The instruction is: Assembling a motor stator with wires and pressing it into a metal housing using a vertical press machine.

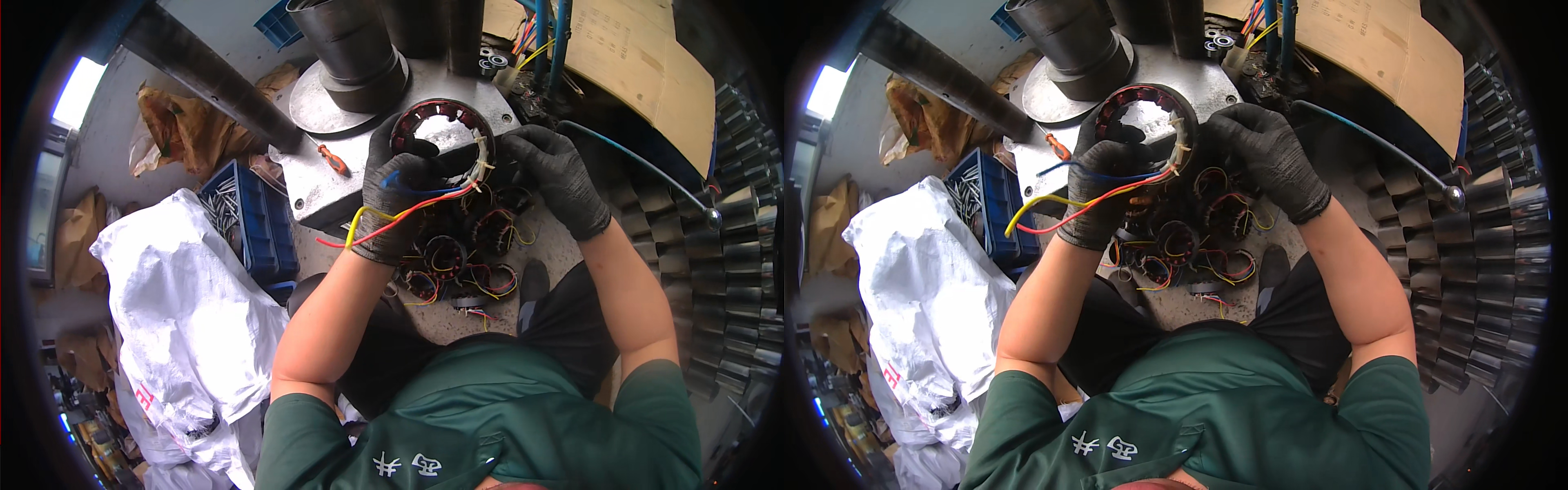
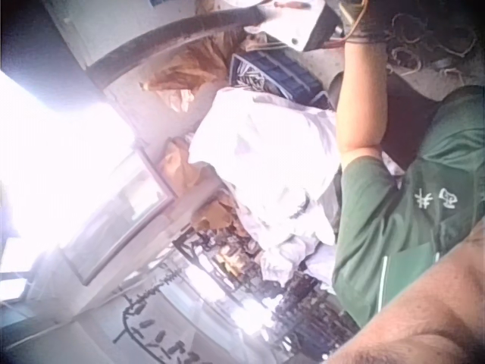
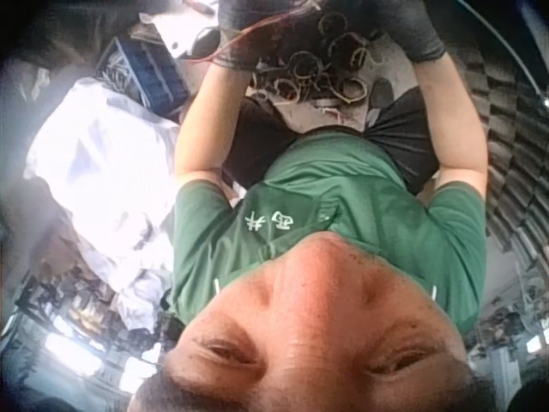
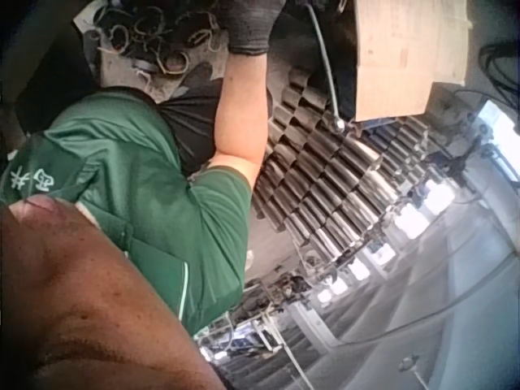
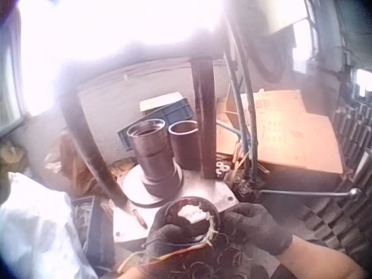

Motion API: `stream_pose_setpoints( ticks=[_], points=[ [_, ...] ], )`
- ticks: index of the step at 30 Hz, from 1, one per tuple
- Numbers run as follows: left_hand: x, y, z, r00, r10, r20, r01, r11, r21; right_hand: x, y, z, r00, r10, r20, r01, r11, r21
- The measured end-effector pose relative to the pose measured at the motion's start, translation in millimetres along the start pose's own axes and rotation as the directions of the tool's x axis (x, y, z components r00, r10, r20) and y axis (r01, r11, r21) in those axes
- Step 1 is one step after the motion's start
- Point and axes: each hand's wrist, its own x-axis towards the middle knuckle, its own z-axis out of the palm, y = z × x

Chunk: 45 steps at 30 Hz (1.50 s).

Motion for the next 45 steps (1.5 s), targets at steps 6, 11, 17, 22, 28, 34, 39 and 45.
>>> stream_pose_setpoints(
  ticks=[6, 11, 17, 22, 28, 34, 39, 45],
  points=[
    [-4, 20, 12, 0.995, -0.087, -0.048, 0.085, 0.995, -0.05, -3, 1, 18, 0.997, -0.075, 0.028, 0.059, 0.923, 0.38],
    [-5, 28, 18, 0.989, -0.148, 0.027, 0.15, 0.983, -0.105, -10, -9, 27, 0.986, -0.114, 0.124, 0.072, 0.951, 0.301],
    [2, 17, 3, 0.889, 0.245, 0.386, -0.451, 0.61, 0.651, -1, 4, 38, 0.987, -0.143, -0.079, 0.154, 0.976, 0.155],
    [-1, 3, 3, 0.905, 0.317, 0.283, -0.393, 0.876, 0.278, 12, 14, 36, 0.99, -0.092, -0.105, 0.12, 0.946, 0.302],
    [-3, -29, -34, 0.994, -0.095, 0.059, 0.095, 0.995, 0.0, 35, 26, 55, 0.937, -0.228, -0.265, 0.291, 0.929, 0.231],
    [-20, 13, 14, 0.999, -0.051, 0.015, 0.052, 0.998, -0.04, 30, 7, 75, 0.879, -0.368, -0.302, 0.395, 0.918, 0.033],
    [-10, 29, -16, 0.991, -0.08, -0.103, 0.026, 0.895, -0.446, 11, -18, 118, 0.879, -0.451, -0.156, 0.444, 0.892, -0.082],
    [-18, 80, -62, 0.901, 0.255, -0.352, -0.319, 0.938, -0.137, 55, -11, 136, 0.899, -0.395, 0.189, 0.33, 0.895, 0.301]
  ],
)
